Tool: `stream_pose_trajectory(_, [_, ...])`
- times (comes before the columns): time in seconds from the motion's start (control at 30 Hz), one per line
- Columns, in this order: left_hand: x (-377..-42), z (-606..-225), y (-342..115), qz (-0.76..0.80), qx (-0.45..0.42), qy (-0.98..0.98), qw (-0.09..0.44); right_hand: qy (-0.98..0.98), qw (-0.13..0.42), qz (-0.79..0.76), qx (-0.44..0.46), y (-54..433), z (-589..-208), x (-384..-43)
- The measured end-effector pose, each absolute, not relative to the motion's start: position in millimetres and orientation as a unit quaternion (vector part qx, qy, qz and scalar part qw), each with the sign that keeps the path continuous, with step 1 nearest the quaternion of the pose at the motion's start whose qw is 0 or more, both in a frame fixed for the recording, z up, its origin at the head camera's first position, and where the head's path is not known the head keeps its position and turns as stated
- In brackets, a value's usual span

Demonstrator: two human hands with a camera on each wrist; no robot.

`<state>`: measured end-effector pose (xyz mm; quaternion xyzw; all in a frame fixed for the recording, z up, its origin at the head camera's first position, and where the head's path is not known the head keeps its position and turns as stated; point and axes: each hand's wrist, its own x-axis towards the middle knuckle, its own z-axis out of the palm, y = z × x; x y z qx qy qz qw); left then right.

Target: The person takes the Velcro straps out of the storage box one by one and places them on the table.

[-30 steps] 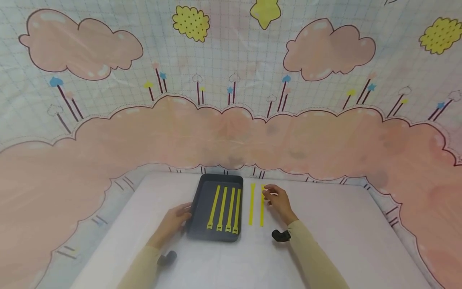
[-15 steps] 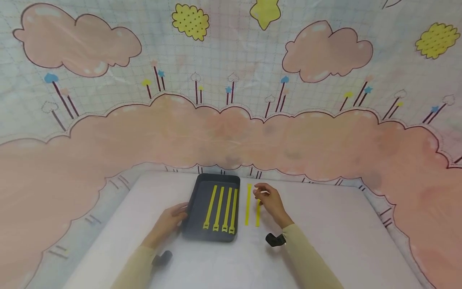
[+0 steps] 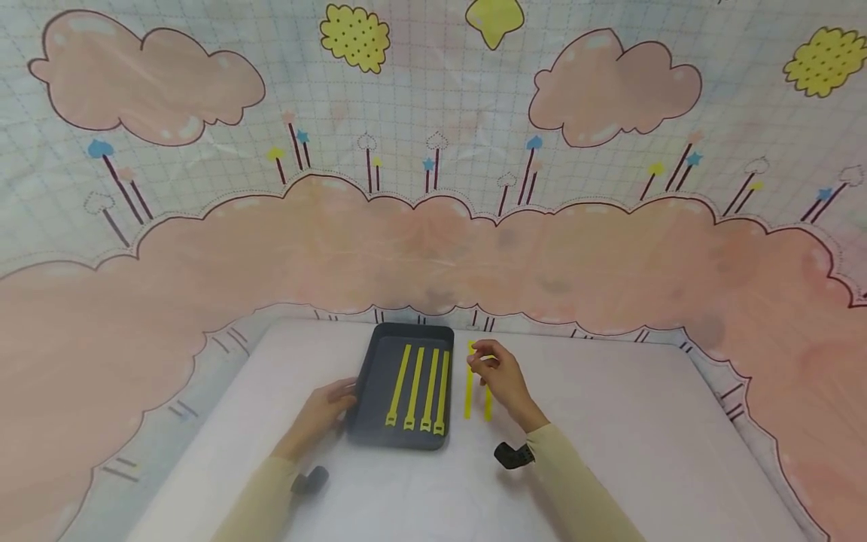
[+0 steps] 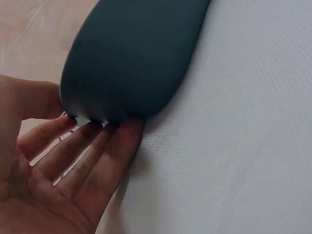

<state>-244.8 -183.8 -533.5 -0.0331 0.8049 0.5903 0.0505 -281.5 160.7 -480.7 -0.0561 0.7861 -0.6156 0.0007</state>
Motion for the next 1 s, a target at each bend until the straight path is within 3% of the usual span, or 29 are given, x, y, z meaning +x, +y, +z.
stream_pose_trajectory(0.53, [-245,-535,-188,0.597,-0.028,0.8,0.053,0.823,0.009,-0.552,-0.131,135,-432,-245])
stream_pose_trajectory(1.0, [-247,-533,-185,0.593,-0.035,0.802,0.053,0.821,-0.016,-0.547,-0.162,122,-462,-260])
